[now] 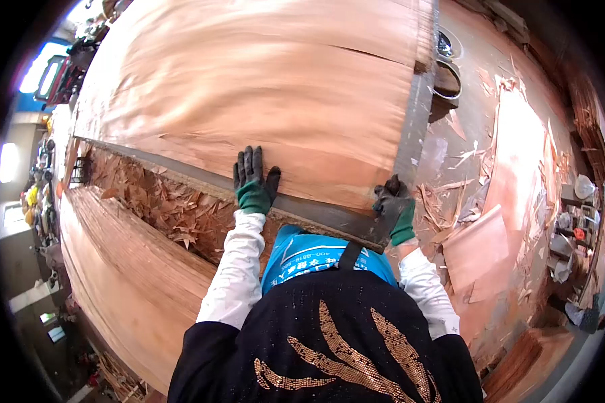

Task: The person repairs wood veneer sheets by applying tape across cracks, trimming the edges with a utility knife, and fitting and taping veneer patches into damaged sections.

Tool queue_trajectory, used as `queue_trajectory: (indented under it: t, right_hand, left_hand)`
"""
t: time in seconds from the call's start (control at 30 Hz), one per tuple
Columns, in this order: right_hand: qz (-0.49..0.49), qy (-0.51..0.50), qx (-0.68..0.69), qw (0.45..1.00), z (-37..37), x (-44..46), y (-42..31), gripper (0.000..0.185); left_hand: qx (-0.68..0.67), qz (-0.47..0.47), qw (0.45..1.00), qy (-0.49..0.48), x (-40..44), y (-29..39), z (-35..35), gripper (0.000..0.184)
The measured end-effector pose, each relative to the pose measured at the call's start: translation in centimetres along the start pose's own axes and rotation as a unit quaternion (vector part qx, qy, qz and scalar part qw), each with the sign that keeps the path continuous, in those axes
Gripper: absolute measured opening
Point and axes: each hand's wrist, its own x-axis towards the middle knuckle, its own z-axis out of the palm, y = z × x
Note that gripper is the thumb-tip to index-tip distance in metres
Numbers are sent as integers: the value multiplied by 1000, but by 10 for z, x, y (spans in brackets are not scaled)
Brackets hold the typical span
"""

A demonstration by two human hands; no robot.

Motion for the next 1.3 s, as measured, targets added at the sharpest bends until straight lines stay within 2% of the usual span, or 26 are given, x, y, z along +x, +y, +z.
queue_trajectory:
  t: [0.07,0.17,0.27,0.33,0.4,0.43,0.5,0.57,0.7,0.73,0.83,0.97,1.03,1.1,1.17,1.2,1.3]
  right_hand:
    - [-28,16,-75,997,1,12,-4,21]
    - [30,5,-122,992,2,9,-11,26]
    - [-29,-9,-90,995,-5,14,32,26]
    - [-233,-49,-183,954,-17,12,57,24]
    - [-319,-87,-268,905,-21,0,49,23]
    - [-306,-109,-307,894,-14,-12,22,22]
    - [-233,-89,-326,912,-6,-18,6,19]
    - [-116,-9,-278,954,-5,-13,5,19]
    - [48,1,-196,979,-9,22,-4,22]
    - [5,6,-296,955,-10,24,-8,27]
    - [-76,32,-408,909,-9,30,-9,33]
    - [-37,31,-442,896,-12,46,-1,37]
    - [-51,29,-425,903,-17,55,10,34]
    - [-20,21,-378,925,-20,60,10,30]
    - [63,2,-304,951,-12,52,-6,25]
    - [64,11,-268,961,-6,45,-12,20]
    - [67,7,-225,972,-12,53,-3,20]
  left_hand:
    - [5,1,1000,-4,6,-4,5,69]
    - [12,-6,1000,0,9,-11,7,70]
    - [5,-20,1000,17,13,-20,12,71]
    - [2,-29,999,26,13,-23,15,71]
    - [2,-36,999,27,12,-22,17,71]
    - [-1,-33,999,34,11,-20,16,70]
    - [3,-34,999,34,10,-22,23,69]
    - [3,-22,999,35,12,-16,20,68]
    - [3,-25,999,22,17,-8,18,67]
    - [6,-22,1000,20,17,-7,20,67]
    - [9,-21,1000,19,17,-11,22,67]
    - [-5,-45,999,14,19,-15,24,63]
    - [-39,-19,997,61,22,-24,15,51]
    - [-78,-32,990,112,31,-44,10,42]
    - [-92,-26,981,168,35,-62,-1,32]
    - [-105,-13,982,159,39,-65,-7,33]
    - [-105,33,988,111,48,-70,-13,34]
